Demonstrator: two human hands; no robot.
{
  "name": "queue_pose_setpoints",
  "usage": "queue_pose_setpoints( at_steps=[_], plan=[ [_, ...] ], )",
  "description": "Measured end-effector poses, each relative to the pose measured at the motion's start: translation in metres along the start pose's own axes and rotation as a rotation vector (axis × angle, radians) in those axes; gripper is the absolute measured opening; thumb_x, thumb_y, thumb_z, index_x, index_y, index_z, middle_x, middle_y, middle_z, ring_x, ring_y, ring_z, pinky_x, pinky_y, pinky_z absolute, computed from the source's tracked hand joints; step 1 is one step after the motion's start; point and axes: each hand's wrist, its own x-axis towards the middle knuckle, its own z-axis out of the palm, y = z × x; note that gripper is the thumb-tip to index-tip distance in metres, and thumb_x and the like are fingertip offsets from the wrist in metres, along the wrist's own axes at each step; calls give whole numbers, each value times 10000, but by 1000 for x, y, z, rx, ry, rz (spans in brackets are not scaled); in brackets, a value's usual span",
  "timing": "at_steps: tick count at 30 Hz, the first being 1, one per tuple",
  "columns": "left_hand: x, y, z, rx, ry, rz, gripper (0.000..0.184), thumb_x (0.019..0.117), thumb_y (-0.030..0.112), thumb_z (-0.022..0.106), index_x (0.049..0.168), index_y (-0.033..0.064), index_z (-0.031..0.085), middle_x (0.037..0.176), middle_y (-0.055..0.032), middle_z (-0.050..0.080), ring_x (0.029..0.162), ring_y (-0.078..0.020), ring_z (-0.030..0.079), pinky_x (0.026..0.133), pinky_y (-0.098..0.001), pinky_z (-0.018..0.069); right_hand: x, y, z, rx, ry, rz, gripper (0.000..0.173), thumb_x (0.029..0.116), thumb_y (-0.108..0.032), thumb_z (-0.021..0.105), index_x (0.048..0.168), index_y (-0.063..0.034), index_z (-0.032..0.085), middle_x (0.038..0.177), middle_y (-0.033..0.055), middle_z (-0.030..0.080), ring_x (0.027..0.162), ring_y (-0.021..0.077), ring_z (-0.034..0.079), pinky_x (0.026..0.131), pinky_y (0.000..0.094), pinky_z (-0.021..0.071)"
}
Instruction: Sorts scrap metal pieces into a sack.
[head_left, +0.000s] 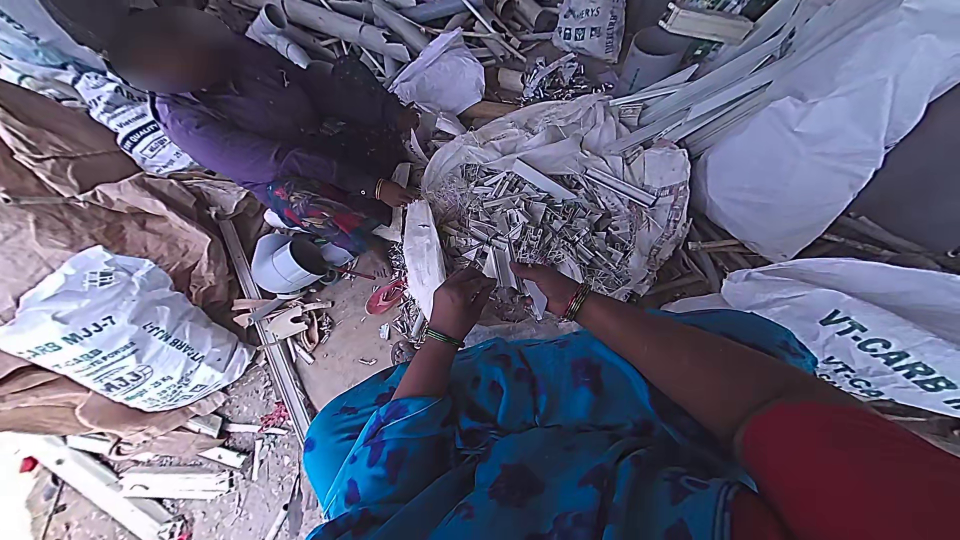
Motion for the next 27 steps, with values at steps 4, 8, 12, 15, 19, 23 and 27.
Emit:
queue_pose_setpoints(
  at_steps=[4, 8, 12, 15, 19, 23, 27],
  plan=[
    [1, 4, 0, 31, -37, -27, 75, 905, 59, 725, 928, 41, 794, 984, -113, 755, 897, -236, 727, 790, -392, 601, 0, 1, -2, 28, -3, 6, 341, 1061, -412, 546, 1240, -123, 574, 844, 20, 638, 572, 71, 590, 478, 201, 491],
    [3, 5, 3, 52, -96, -59, 47, 868, 59, 739, 885, 19, 758, 949, -130, 734, 889, -274, 718, 777, -445, 595, -2, -1, -2, -60, -2, -9, 251, 1059, -337, 577, 1197, -129, 562, 822, 4, 599, 561, 51, 550, 482, 190, 474],
    [6, 7, 1, 95, -110, -104, 56, 853, 37, 727, 858, -14, 703, 958, -169, 715, 947, -329, 712, 815, -495, 587, 1, 0, -5, -111, -54, -24, 281, 1058, -317, 583, 1258, -122, 552, 884, 17, 598, 588, 52, 544, 501, 191, 474],
    [8, 6, -6, 140, -48, -202, 85, 856, 43, 722, 872, -30, 679, 948, -189, 687, 876, -351, 703, 739, -525, 580, 1, -1, -2, -111, -65, -16, 259, 1056, -334, 584, 1205, -124, 548, 882, 16, 582, 622, 57, 556, 530, 198, 480],
    [4, 0, -9, -35, 48, -273, 114, 946, 62, 634, 994, -11, 709, 1011, -148, 694, 806, -220, 674, 686, -377, 568, -3, -5, 3, -64, -62, -7, 261, 1061, -337, 571, 1213, -125, 562, 875, 13, 589, 626, 59, 568, 536, 197, 487],
    [2, -5, -8, -280, 51, -244, 194, 885, 127, 789, 1025, 0, 747, 1054, -121, 718, 836, -145, 693, 695, -295, 585, 1, -4, -1, -38, -72, -5, 302, 1067, -336, 558, 1268, -111, 563, 891, 17, 597, 637, 62, 569, 539, 194, 479],
    [2, -3, -4, -303, 20, -296, 78, 899, 56, 763, 946, -3, 746, 1004, -111, 713, 819, -133, 692, 696, -278, 589, 0, -2, -1, -88, -86, -15, 302, 1058, -321, 580, 1268, -104, 571, 923, 24, 595, 660, 61, 567, 559, 201, 482]
  ],
)
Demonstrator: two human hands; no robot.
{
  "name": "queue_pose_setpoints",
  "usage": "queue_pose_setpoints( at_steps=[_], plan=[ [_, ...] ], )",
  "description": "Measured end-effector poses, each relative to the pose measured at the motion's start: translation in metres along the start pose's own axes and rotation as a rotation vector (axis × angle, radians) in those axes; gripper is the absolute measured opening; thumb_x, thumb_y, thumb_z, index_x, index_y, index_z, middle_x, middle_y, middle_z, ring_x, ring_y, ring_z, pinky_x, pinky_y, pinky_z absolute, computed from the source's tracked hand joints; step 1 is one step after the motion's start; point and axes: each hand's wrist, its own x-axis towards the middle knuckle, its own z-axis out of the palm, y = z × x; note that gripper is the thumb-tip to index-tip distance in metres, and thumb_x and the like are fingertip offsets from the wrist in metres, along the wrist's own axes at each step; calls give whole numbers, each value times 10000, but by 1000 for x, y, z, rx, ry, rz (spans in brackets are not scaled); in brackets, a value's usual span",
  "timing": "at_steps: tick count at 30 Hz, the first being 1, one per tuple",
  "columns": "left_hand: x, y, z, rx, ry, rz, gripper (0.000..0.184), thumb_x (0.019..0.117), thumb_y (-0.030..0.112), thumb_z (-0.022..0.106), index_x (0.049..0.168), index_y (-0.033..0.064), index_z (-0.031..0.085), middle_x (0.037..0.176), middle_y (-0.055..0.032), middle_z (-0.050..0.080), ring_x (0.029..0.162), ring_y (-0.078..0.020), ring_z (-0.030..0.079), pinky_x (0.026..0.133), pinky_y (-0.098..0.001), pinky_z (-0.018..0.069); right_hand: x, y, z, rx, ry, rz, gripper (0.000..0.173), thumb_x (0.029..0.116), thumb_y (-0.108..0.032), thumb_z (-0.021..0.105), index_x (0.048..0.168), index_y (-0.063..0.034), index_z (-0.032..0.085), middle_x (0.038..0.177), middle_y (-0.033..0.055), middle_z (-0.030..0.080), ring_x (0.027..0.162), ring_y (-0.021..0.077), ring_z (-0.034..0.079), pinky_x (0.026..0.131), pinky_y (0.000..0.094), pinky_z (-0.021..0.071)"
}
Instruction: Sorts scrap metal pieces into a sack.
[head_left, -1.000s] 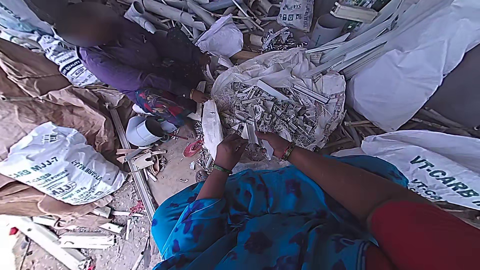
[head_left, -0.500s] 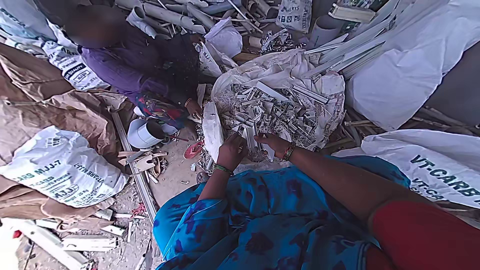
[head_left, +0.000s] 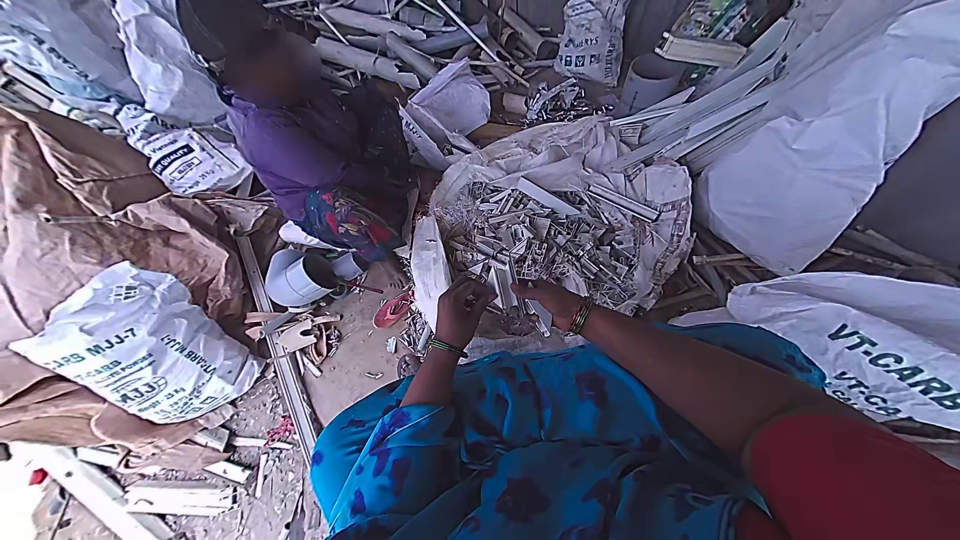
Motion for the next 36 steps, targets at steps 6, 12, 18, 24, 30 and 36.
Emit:
queue_pose_setpoints(
  at_steps=[6, 12, 18, 24, 30, 36],
  plan=[
    [4, 7, -6, 308, 54, -27, 94, 993, 13, 588, 1000, -44, 662, 1079, -207, 658, 1017, -356, 666, 896, -519, 550, -6, -11, 6, -43, -90, -14, 239, 1075, -269, 549, 1231, -88, 564, 859, 1, 589, 582, 30, 549, 512, 168, 480],
    [3, 6, -21, 362, 296, -71, 133, 1008, 12, 532, 1017, -76, 632, 1073, -235, 640, 1016, -380, 656, 892, -530, 540, -13, -18, 9, -94, -190, -23, 168, 1085, -231, 521, 1165, -88, 554, 842, -13, 607, 595, 7, 562, 516, 142, 470],
    [5, -10, -106, 385, 388, -399, 181, 1002, 139, 671, 1065, -24, 716, 998, -200, 723, 881, -323, 708, 848, -535, 556, -17, -13, -4, -78, -252, 59, 160, 1082, -195, 514, 1190, -83, 553, 806, -11, 624, 584, 17, 592, 502, 142, 486],
    [-15, -49, -145, 386, 296, -684, 222, 1030, 169, 618, 1095, 2, 750, 1032, -177, 759, 944, -309, 747, 941, -542, 564, -4, -6, -9, -86, -247, 25, 233, 1083, -283, 515, 1225, -105, 563, 781, 5, 606, 538, 39, 562, 465, 162, 472],
    [-29, -75, -146, 581, 152, -801, 281, 1044, 224, 577, 1136, 23, 750, 1181, -255, 709, 1157, -455, 657, 1025, -682, 455, -28, -50, -9, -400, -63, -188, 326, 1058, -246, 582, 1330, -67, 591, 972, 52, 656, 662, 66, 569, 544, 218, 471],
    [-40, -49, -141, 698, 80, -967, 366, 1041, 286, 571, 1216, -7, 703, 1298, -290, 648, 1276, -454, 589, 1063, -646, 431, -128, -117, -79, -700, 256, -485, 447, 996, -239, 677, 1403, -91, 565, 1165, 78, 675, 888, 91, 639, 751, 283, 535]
  ],
)
